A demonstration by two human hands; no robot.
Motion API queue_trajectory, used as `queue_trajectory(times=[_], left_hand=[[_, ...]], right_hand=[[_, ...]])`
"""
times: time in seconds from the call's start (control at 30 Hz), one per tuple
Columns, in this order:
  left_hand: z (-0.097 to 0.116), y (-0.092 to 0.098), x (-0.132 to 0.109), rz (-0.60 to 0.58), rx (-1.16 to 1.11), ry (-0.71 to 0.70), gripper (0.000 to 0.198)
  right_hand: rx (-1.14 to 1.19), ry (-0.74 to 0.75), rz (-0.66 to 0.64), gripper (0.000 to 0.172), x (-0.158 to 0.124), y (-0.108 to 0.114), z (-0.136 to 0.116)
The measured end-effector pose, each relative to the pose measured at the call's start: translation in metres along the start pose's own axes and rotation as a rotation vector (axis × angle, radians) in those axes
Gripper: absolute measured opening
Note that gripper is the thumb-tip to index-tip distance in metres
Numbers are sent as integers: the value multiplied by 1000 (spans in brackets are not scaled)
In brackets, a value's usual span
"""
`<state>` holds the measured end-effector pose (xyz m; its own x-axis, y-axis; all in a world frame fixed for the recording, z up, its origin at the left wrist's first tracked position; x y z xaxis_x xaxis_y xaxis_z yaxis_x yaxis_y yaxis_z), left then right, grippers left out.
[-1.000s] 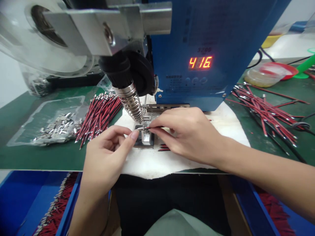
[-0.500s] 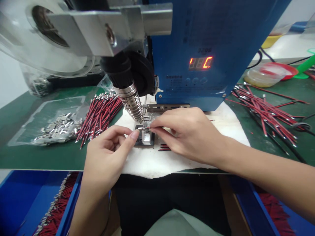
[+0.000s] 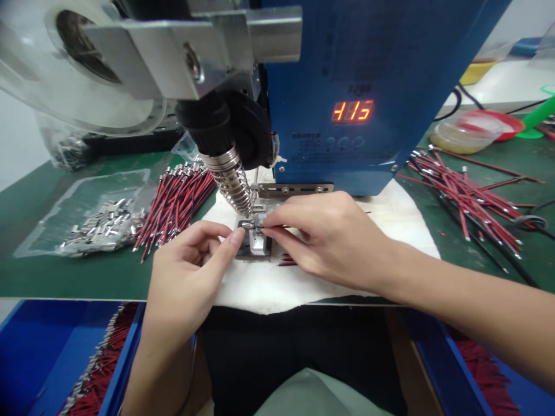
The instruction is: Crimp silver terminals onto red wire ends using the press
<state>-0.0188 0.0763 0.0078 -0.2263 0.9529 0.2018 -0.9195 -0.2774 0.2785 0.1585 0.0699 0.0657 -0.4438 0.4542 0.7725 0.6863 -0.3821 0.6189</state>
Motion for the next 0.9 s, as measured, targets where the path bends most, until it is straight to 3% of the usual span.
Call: queue_trajectory(times=[0.4,0.9], left_hand=[[0,0,1,7,-12,-6,22],[-1,0,0,9,-16,-6,23]], right_hand=[[4,12,-5,13,-1,1,-1],[-109,164,30,11,-5,3,-8]])
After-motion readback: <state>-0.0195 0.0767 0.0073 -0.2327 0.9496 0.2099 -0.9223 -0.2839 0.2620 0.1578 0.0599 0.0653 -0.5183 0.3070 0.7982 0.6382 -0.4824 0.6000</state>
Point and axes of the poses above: each hand's wrist, its own x-axis towards the middle knuckle, its own y-axis out of the back of the hand, z = x × y, the point moved 6 cm from there along x, towards the middle knuckle, and after that the axes turned 12 degrees about z, right-handed, at the moved point
